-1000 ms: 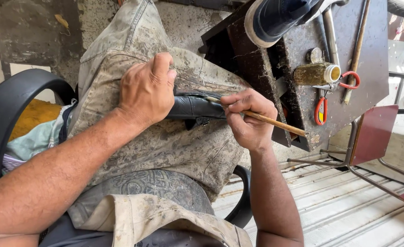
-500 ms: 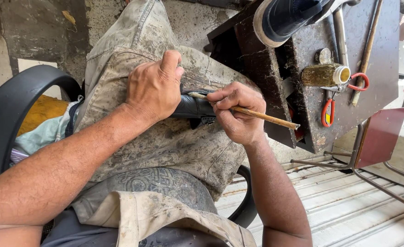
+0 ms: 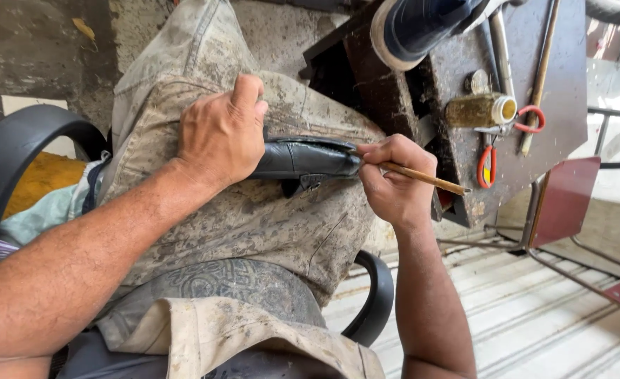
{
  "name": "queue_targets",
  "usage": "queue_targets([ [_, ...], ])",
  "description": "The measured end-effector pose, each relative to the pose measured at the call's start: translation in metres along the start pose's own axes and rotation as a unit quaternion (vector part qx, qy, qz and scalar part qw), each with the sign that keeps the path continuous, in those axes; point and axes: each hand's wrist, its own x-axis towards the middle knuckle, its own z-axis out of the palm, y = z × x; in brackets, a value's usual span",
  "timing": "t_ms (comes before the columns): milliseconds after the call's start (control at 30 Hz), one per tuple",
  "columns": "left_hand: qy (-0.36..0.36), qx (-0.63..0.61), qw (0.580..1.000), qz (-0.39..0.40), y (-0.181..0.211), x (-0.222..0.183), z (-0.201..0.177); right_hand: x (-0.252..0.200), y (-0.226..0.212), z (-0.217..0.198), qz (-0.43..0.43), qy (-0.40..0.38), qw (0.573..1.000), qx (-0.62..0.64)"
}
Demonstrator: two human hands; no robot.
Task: Applying adhesive to a shoe and fitting the sole at a repair bench
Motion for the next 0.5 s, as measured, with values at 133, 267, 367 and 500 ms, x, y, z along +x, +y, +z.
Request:
queue_targets([
  [133,0.007,0.01,1.0,0.008,-0.003,0.001,0.007,-0.007,0.004,-0.003,-0.065,0.022,0.997,0.038],
  [267,0.017,0.016,1.0,0.011,-0.002,-0.004,0.006,-0.008,-0.002,0.008,-0.088,0.034,0.979,0.179],
  [367,0.025,0.011,0.999,0.019,-0.001,0.0,0.002,-0.003,-0.005,0.021,-0.114,0.018,0.974,0.194],
  [500,0.022,-0.002,0.999,0.024,-0.003,-0.001,0.001,0.002,-0.017,0.034,-0.121,-0.003,0.989,0.088],
])
